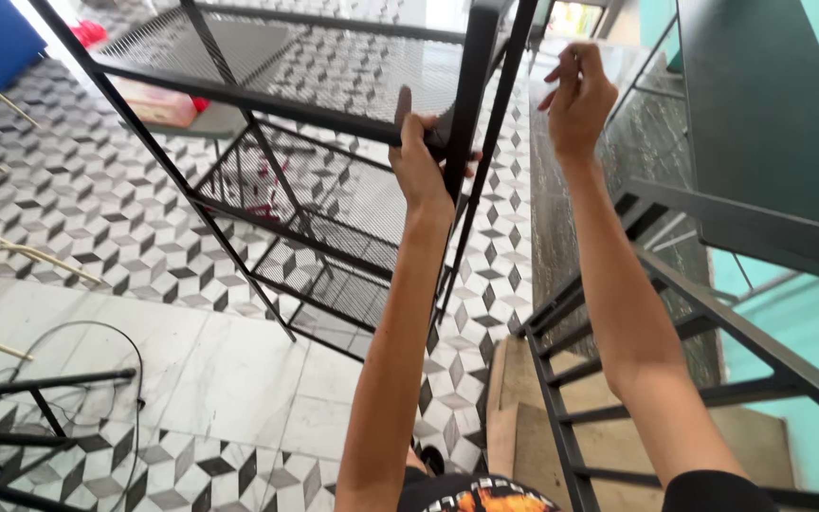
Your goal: The person assembles a black metal mesh shelving unit by hand-tightening fasteners at the frame joints. They move around the unit to access different corners, repeatedly turning fasteners until the frame is secured.
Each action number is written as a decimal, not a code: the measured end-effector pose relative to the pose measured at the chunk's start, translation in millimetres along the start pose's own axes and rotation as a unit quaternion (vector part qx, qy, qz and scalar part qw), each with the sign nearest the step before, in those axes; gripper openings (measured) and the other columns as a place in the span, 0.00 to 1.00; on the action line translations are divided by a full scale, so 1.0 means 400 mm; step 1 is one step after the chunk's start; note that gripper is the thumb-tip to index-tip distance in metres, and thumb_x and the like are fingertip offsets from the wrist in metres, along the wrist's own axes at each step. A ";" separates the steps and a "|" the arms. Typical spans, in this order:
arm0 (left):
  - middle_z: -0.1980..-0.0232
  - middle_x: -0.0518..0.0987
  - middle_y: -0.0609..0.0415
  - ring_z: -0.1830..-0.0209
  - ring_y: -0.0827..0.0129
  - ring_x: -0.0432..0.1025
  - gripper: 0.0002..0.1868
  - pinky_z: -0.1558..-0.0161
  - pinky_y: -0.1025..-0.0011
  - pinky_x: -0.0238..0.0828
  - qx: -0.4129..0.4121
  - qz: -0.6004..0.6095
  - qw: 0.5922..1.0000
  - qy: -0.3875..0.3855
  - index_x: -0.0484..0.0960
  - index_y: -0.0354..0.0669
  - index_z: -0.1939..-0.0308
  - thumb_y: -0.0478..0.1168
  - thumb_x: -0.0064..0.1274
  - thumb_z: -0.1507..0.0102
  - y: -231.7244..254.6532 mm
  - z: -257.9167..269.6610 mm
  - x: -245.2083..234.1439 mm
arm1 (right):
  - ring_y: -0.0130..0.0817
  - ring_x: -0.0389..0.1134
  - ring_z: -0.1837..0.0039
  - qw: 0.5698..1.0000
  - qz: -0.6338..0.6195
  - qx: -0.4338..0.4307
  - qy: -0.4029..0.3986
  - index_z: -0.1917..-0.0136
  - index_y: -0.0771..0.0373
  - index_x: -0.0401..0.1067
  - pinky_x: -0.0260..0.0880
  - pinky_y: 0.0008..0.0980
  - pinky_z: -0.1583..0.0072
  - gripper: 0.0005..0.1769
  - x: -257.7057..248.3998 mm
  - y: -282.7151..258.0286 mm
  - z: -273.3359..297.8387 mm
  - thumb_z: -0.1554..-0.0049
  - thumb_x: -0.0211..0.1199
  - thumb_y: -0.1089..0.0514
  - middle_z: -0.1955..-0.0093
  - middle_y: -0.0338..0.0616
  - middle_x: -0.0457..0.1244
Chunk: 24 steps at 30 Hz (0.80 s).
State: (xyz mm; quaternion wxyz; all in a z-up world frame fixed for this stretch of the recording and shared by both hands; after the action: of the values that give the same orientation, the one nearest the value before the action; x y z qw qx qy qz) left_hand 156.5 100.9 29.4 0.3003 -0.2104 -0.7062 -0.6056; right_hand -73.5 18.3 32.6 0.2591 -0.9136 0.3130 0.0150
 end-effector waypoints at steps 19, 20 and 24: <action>0.77 0.78 0.48 0.84 0.63 0.75 0.18 0.87 0.72 0.66 -0.038 -0.007 0.999 0.020 0.77 0.34 0.69 0.44 0.39 0.36 -0.004 -0.003 0.004 | 0.24 0.64 0.66 0.778 -0.377 0.503 0.004 0.49 0.54 0.73 0.64 0.24 0.65 0.16 0.012 0.019 0.018 0.37 0.56 0.41 0.64 0.32 0.68; 0.77 0.78 0.48 0.84 0.63 0.75 0.17 0.87 0.72 0.66 -0.040 -0.001 0.999 0.020 0.77 0.34 0.68 0.44 0.39 0.35 -0.004 -0.004 0.006 | 0.24 0.63 0.66 0.746 -0.411 0.524 -0.023 0.53 0.56 0.71 0.61 0.24 0.66 0.17 0.013 0.024 0.013 0.37 0.55 0.41 0.66 0.32 0.66; 0.76 0.78 0.48 0.84 0.62 0.76 0.19 0.87 0.72 0.66 -0.043 -0.004 0.999 0.011 0.77 0.31 0.69 0.44 0.39 0.35 -0.004 0.005 -0.002 | 0.24 0.59 0.65 0.667 -0.540 0.496 -0.130 0.65 0.51 0.58 0.56 0.25 0.65 0.21 0.007 0.046 -0.001 0.33 0.57 0.45 0.70 0.27 0.56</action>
State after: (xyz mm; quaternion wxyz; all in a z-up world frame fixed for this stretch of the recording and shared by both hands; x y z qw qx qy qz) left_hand 155.7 102.7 27.7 0.2967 -0.2133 -0.6772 -0.6387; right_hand -82.0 4.1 24.0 0.6747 -0.6485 -0.3108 -0.1664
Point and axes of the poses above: each hand's wrist, its own z-axis away from the middle knuckle, its own x-axis out of the palm, y = z × x, the point moved 4 cm from there along -z, towards the middle knuckle
